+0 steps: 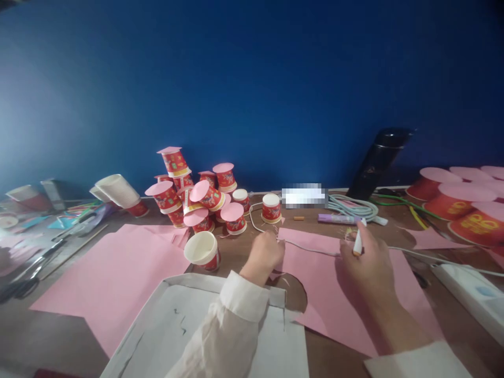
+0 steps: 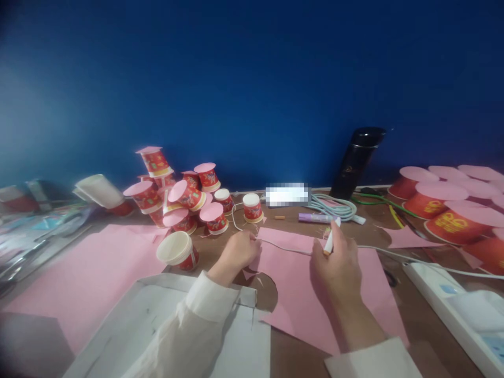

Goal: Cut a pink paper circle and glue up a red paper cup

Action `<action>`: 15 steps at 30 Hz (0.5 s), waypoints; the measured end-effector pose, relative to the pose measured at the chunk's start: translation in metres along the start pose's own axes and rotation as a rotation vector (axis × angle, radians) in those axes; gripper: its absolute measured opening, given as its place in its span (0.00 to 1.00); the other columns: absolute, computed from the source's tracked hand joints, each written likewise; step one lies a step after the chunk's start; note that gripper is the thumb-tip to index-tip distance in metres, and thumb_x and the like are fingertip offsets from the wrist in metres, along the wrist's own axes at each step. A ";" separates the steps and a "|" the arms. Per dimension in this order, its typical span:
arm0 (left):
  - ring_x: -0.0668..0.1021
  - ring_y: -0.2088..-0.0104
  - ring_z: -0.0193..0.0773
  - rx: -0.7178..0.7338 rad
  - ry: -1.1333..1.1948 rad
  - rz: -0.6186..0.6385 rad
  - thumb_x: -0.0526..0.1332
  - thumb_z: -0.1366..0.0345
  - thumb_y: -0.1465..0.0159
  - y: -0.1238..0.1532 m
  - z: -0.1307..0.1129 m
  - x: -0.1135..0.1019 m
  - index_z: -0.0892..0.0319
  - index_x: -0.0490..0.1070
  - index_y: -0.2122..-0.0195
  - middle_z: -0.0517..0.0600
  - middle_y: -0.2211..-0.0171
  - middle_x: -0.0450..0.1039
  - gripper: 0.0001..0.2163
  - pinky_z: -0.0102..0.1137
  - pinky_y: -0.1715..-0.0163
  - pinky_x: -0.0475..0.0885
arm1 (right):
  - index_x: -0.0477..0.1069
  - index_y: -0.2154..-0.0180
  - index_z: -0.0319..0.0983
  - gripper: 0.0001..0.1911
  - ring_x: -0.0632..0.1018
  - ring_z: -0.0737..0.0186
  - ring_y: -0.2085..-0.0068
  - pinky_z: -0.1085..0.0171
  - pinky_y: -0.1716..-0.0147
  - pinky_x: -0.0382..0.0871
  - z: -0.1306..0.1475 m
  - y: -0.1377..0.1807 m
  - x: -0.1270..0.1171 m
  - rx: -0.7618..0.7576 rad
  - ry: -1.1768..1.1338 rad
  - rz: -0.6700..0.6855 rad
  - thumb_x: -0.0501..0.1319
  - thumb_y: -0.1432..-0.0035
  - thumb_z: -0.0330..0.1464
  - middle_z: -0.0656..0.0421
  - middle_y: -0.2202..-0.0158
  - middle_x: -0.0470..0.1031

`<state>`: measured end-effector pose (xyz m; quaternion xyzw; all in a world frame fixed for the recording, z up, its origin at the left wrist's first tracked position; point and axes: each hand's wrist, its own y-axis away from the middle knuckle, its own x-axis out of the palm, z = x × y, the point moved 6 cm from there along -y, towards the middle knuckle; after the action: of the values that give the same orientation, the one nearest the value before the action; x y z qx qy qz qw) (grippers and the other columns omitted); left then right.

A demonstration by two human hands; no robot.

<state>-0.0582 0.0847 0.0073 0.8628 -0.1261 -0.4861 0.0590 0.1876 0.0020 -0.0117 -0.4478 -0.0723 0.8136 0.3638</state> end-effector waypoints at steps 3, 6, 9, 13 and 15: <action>0.84 0.54 0.51 -0.005 0.081 0.030 0.61 0.64 0.33 0.001 0.001 -0.002 0.63 0.81 0.61 0.64 0.61 0.84 0.11 0.35 0.54 0.73 | 0.64 0.30 0.36 0.38 0.78 0.36 0.49 0.43 0.56 0.74 -0.015 -0.004 0.009 0.025 0.084 0.045 0.58 0.38 0.45 0.43 0.54 0.77; 0.84 0.61 0.48 -0.031 0.205 0.068 0.60 0.66 0.35 -0.001 0.005 0.000 0.61 0.79 0.69 0.60 0.69 0.82 0.10 0.35 0.58 0.74 | 0.64 0.31 0.35 0.39 0.79 0.37 0.52 0.46 0.59 0.74 -0.025 -0.006 0.016 0.016 0.103 0.066 0.58 0.39 0.45 0.43 0.56 0.77; 0.82 0.68 0.44 -0.062 0.285 0.106 0.60 0.67 0.36 -0.007 0.012 0.005 0.60 0.75 0.75 0.57 0.72 0.80 0.11 0.33 0.65 0.73 | 0.65 0.32 0.32 0.39 0.80 0.36 0.50 0.47 0.59 0.74 -0.030 -0.007 0.022 0.047 0.111 0.102 0.57 0.38 0.46 0.40 0.52 0.79; 0.78 0.74 0.38 -0.107 0.400 0.159 0.60 0.69 0.38 -0.013 0.018 0.010 0.60 0.73 0.77 0.52 0.76 0.76 0.10 0.30 0.72 0.69 | 0.65 0.33 0.31 0.38 0.82 0.37 0.53 0.46 0.61 0.75 -0.033 -0.008 0.025 0.094 0.115 0.139 0.56 0.38 0.46 0.38 0.51 0.81; 0.76 0.75 0.36 -0.124 0.460 0.167 0.61 0.69 0.39 -0.014 0.020 0.010 0.60 0.73 0.76 0.49 0.77 0.74 0.09 0.28 0.74 0.67 | 0.65 0.32 0.33 0.39 0.83 0.38 0.58 0.46 0.63 0.74 -0.035 -0.008 0.024 0.108 0.100 0.131 0.57 0.39 0.45 0.40 0.51 0.82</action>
<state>-0.0676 0.0962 -0.0144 0.9319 -0.1500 -0.2774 0.1790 0.2114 0.0168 -0.0453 -0.4713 0.0194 0.8150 0.3365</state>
